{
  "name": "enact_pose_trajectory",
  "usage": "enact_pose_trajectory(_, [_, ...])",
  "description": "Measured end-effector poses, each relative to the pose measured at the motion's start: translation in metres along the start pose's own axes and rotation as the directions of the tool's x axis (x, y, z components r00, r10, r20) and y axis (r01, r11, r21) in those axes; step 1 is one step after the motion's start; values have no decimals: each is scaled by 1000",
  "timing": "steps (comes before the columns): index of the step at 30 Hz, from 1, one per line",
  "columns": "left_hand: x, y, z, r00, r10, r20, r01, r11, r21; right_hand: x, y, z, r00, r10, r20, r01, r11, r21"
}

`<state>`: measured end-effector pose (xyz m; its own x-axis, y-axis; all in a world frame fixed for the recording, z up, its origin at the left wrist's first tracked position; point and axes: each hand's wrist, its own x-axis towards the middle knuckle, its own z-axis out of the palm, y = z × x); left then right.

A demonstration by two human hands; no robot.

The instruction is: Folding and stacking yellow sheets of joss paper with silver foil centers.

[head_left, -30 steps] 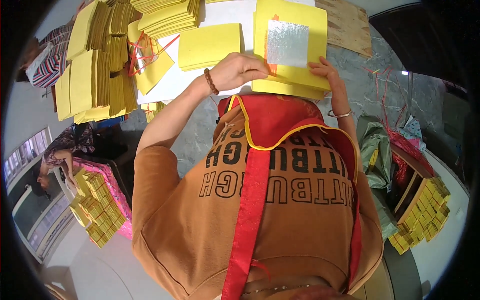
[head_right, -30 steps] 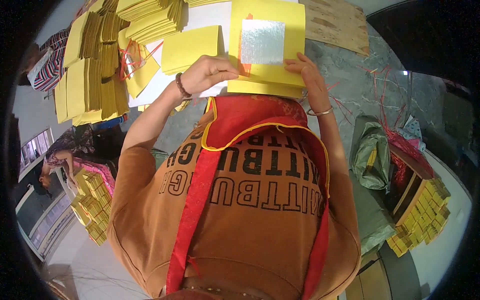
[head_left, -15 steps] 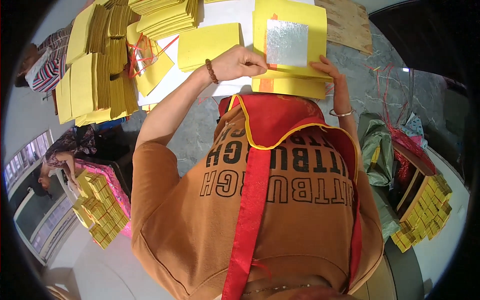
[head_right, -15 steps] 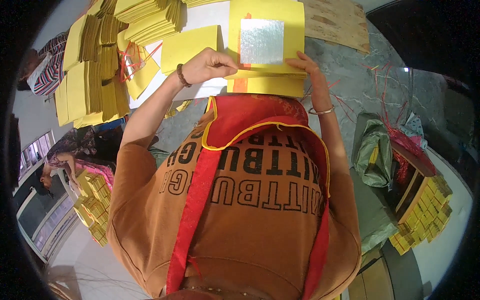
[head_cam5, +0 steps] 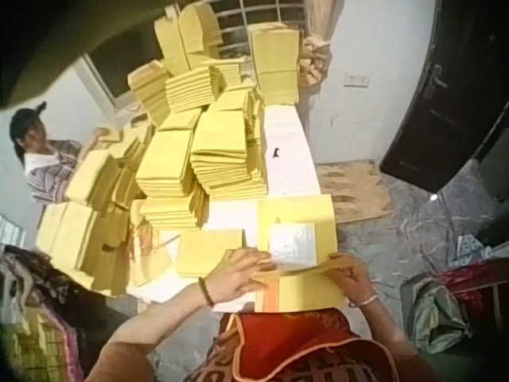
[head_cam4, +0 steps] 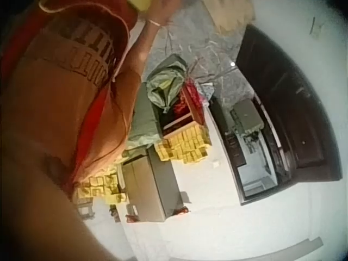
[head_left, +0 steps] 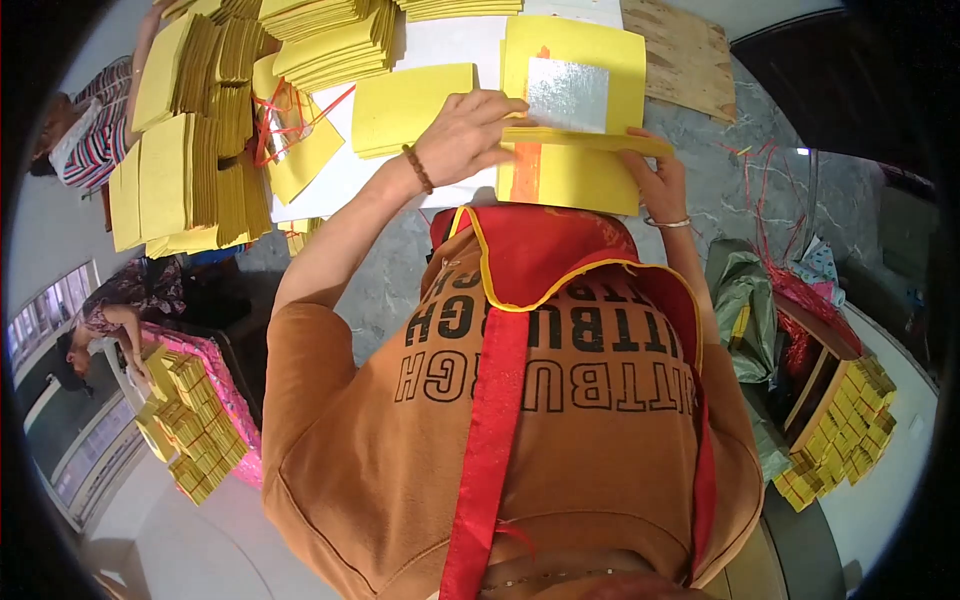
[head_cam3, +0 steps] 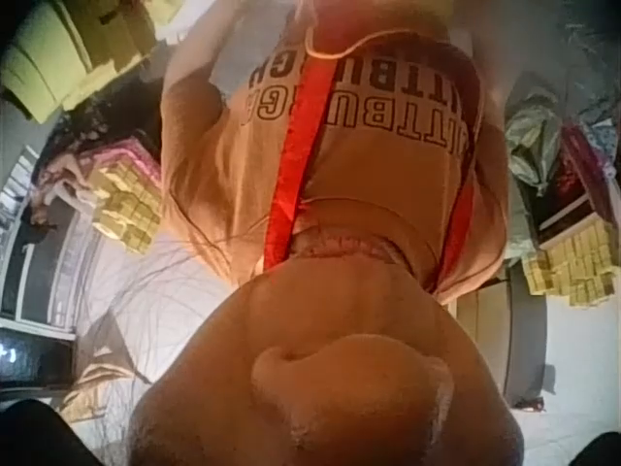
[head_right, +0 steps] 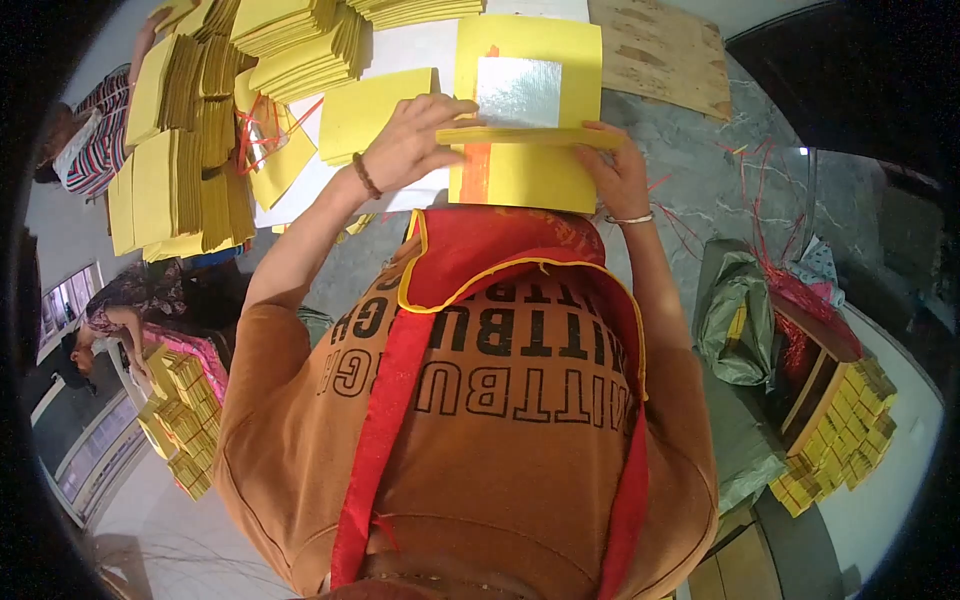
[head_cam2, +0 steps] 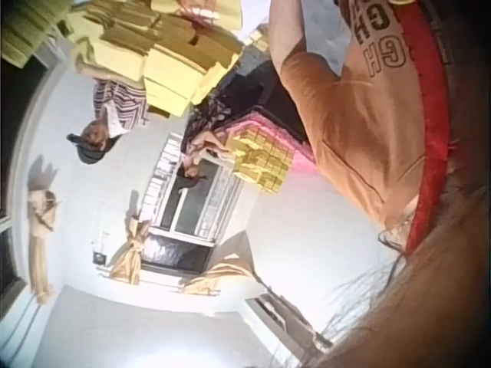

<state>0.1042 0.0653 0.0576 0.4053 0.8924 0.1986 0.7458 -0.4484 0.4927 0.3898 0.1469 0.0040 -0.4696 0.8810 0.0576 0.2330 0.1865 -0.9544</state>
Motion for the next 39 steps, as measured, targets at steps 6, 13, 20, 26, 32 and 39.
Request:
enact_pose_trajectory(6, [-10,12,2,992,58,-116,-60,998,-18,-11,-29,-19,960,-264,91,277,940,-200])
enact_pose_trajectory(13, [-13,36,4,905,-426,-3,397,846,-357,-22,-41,-6,994,71,85,-57,986,-155])
enact_pose_trajectory(20, [-7,11,37,719,-695,26,526,518,-675,4,-35,12,970,243,11,-235,927,290])
enact_pose_trajectory(26, [4,8,33,613,-779,135,573,320,-755,12,-43,18,970,229,-87,-214,965,151])
enact_pose_trajectory(32, [9,6,31,602,-782,163,561,268,-783,16,-41,23,953,252,-165,-229,962,147])
enact_pose_trajectory(39, [5,27,13,817,-305,-490,357,934,14,18,-41,24,950,226,-216,-234,972,-11])
